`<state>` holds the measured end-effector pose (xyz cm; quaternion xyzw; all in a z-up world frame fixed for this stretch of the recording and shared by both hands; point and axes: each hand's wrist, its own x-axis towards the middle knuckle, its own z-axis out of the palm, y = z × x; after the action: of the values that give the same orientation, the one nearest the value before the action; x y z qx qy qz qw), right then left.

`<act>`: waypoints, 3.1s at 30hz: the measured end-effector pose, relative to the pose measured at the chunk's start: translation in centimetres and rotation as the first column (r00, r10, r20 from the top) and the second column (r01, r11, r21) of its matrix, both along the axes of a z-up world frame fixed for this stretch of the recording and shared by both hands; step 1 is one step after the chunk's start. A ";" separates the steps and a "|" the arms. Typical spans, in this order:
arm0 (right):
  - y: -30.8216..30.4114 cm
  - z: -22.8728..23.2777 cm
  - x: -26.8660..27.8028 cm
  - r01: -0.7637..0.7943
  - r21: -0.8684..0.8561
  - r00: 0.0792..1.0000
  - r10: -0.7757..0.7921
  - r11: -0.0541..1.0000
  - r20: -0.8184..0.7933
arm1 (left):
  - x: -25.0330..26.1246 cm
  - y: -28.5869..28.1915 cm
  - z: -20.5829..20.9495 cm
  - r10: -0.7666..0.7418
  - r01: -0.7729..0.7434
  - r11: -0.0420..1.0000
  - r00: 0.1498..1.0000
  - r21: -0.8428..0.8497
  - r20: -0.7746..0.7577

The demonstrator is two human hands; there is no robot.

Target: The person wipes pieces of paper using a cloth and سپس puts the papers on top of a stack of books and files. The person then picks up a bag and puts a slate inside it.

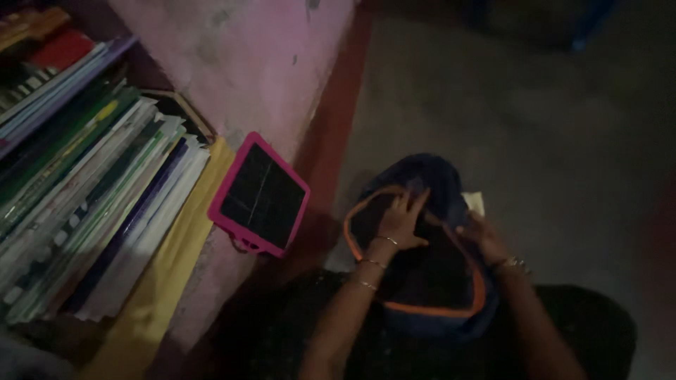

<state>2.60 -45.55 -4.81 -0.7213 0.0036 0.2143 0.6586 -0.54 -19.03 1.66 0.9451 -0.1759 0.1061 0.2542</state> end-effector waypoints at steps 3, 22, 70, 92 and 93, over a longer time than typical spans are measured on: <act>0.2 1.6 -0.9 0.039 0.065 0.998 -0.042 0.997 0.051 | 3.0 -1.2 -0.7 0.120 -0.105 0.979 0.990 0.175 -0.077; 5.7 20.2 9.7 0.239 0.201 0.853 -0.304 0.950 0.425 | -2.3 1.0 26.5 0.108 0.322 0.860 0.644 -0.395 0.758; 9.5 27.7 4.4 0.095 0.213 0.530 -0.230 0.973 0.816 | -2.3 8.4 19.9 0.458 -0.233 0.616 0.883 -0.752 0.103; 4.5 27.7 6.0 -0.097 0.495 0.880 -0.158 0.863 0.448 | -11.6 8.4 26.6 0.240 0.188 0.853 0.688 -0.488 0.685; 4.6 27.4 6.3 -0.111 0.412 0.885 -0.098 0.904 0.455 | -12.0 8.4 26.2 0.216 0.080 0.900 0.772 -0.428 0.598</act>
<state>8.89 -40.99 22.56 -0.5895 -0.2037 0.0330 0.7809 -12.50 -10.62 27.81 0.7796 -0.1879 0.4626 0.3780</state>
